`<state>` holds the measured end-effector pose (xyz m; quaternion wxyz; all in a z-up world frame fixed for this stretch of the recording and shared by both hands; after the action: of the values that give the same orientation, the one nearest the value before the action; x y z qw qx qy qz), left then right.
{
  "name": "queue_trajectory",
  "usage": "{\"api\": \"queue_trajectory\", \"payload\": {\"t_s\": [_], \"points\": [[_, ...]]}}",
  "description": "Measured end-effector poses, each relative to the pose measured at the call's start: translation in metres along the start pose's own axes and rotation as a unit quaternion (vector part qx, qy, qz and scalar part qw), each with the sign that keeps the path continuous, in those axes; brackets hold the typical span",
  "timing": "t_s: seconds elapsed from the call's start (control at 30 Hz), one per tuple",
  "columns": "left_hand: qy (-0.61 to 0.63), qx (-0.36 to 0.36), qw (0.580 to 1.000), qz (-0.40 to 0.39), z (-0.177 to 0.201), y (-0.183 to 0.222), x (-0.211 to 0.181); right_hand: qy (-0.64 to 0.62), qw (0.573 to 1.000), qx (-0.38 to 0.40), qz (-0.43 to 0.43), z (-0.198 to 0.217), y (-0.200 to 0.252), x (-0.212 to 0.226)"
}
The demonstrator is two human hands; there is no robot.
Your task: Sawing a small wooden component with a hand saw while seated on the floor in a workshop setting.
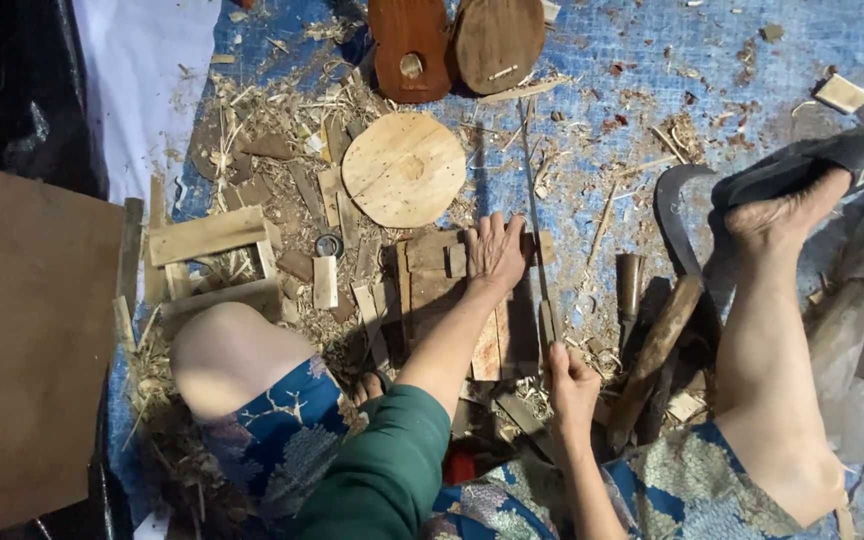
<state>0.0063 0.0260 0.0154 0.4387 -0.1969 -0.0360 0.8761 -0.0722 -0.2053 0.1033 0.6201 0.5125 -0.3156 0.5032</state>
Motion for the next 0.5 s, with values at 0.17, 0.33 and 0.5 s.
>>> {"api": "queue_trajectory", "payload": {"t_s": [0.17,0.33,0.5], "points": [[-0.003,-0.011,1.0,0.006,0.007,0.002,-0.003,0.004,0.998,0.006,-0.057,0.035,0.022,-0.039],[-0.002,-0.02,1.0,-0.013,0.004,0.002,0.0,0.002,0.999,0.008,-0.043,0.005,-0.006,-0.015],[-0.02,-0.011,1.0,-0.001,-0.001,0.001,-0.001,-0.017,0.998,0.017,-0.056,0.002,-0.009,0.0]]}}
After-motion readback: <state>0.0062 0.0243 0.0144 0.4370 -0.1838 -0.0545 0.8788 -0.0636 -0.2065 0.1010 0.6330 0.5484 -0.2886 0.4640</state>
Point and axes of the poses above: each hand's wrist, its own y-axis away from the middle knuckle, its own z-axis out of the back of the hand, x = y × z, the point moved 1 cm from there along -y, towards the middle knuckle, and after that the axes turned 9 degrees about -x, right-handed, at the moved point
